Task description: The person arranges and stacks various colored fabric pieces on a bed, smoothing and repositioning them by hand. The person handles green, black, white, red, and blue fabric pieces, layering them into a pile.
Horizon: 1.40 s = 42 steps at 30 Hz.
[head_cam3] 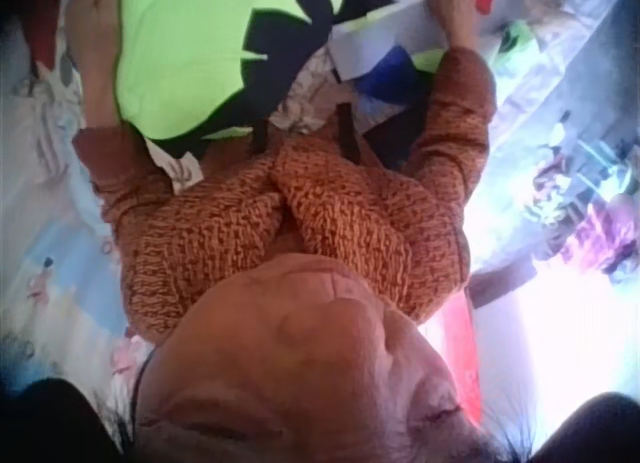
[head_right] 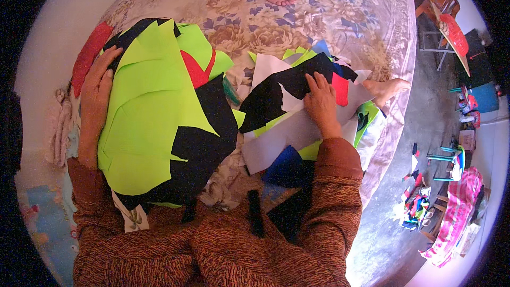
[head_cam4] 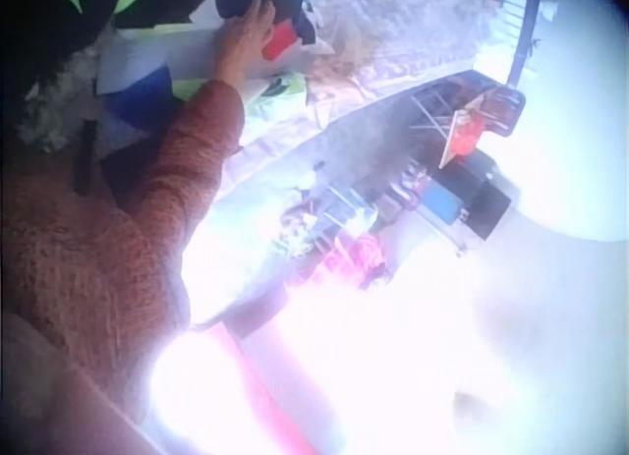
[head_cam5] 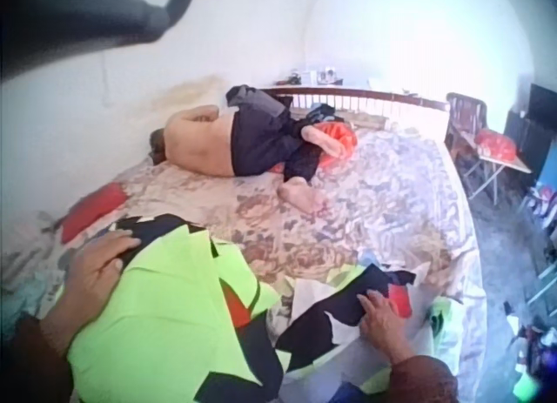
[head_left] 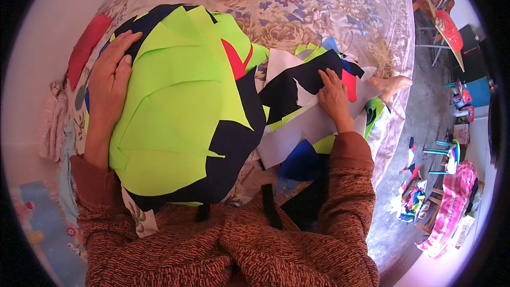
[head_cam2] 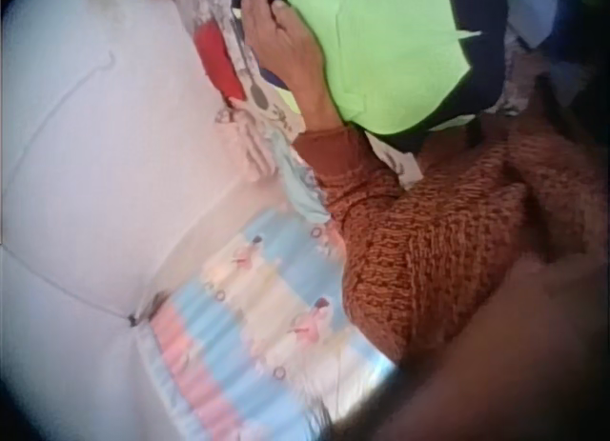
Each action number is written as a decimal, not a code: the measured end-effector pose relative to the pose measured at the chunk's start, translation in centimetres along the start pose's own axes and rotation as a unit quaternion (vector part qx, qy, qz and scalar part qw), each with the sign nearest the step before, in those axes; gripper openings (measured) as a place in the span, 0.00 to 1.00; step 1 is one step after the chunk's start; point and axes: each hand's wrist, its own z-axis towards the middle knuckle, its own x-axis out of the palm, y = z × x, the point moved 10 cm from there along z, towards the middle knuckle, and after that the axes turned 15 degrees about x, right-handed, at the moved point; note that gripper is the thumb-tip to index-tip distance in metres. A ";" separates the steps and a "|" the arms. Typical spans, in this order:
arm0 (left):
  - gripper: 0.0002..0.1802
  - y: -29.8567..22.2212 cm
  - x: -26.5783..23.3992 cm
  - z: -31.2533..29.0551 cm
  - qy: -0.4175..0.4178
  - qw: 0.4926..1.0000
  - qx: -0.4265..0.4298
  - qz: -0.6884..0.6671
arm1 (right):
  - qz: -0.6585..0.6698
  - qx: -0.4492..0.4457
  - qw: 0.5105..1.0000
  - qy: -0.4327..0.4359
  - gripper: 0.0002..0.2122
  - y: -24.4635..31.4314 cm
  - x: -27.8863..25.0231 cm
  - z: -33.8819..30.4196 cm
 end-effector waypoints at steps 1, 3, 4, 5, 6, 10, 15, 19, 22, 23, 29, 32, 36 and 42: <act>0.20 0.2 0.0 -0.1 -0.001 1.000 -0.006 -0.005 | 0.029 -0.003 0.999 0.023 0.29 0.4 0.3 0.1; 0.20 0.2 0.0 -0.1 0.001 1.000 -0.003 -0.008 | 0.085 -0.009 0.994 0.066 0.30 1.3 0.6 0.3; 0.20 0.2 0.1 -0.2 0.001 1.000 -0.002 -0.011 | 0.090 -0.034 0.993 0.071 0.30 2.3 0.5 0.2; 0.20 0.3 0.1 -0.2 -0.001 1.000 -0.004 -0.016 | 0.095 -0.060 0.991 0.076 0.30 3.4 0.4 0.0; 0.20 0.2 0.0 -0.1 -0.004 1.000 -0.006 -0.021 | 0.100 -0.086 0.988 0.080 0.30 4.7 0.4 -0.2; 0.19 -0.2 0.0 0.1 -0.007 0.999 0.001 -0.035 | 0.064 -0.089 0.987 0.119 0.31 6.8 2.7 -1.4; 0.19 -0.3 -0.2 0.1 -0.009 1.000 -0.003 -0.020 | 0.002 -0.134 0.986 0.103 0.21 8.0 3.8 -1.7; 0.19 0.0 -0.3 -0.1 -0.012 1.000 -0.009 -0.020 | 0.071 -0.160 0.980 0.092 0.11 9.2 2.3 -2.1; 0.18 -0.4 -0.3 0.2 -0.016 1.000 0.017 -0.020 | 0.242 -0.077 0.964 0.076 0.07 7.9 1.7 -1.2; 0.18 -0.4 -0.3 0.3 -0.020 1.000 0.016 -0.017 | 0.315 -0.017 0.946 0.067 0.06 6.5 1.4 -0.6; 0.17 -0.2 -0.6 0.0 -0.033 0.999 0.017 -0.008 | 0.076 0.123 0.990 -0.006 0.14 4.5 0.8 -1.2; 0.17 -0.1 -0.6 0.0 -0.030 0.999 0.019 -0.006 | 0.051 0.069 0.996 -0.003 0.17 6.1 1.3 -2.1; 0.17 -0.1 -0.4 0.1 -0.025 0.999 0.020 -0.007 | 0.095 0.024 0.995 0.002 0.14 6.8 2.5 -2.6; 0.18 0.0 -0.4 0.1 -0.028 0.999 0.015 -0.018 | 0.513 0.188 0.835 0.066 0.04 2.6 4.3 -1.2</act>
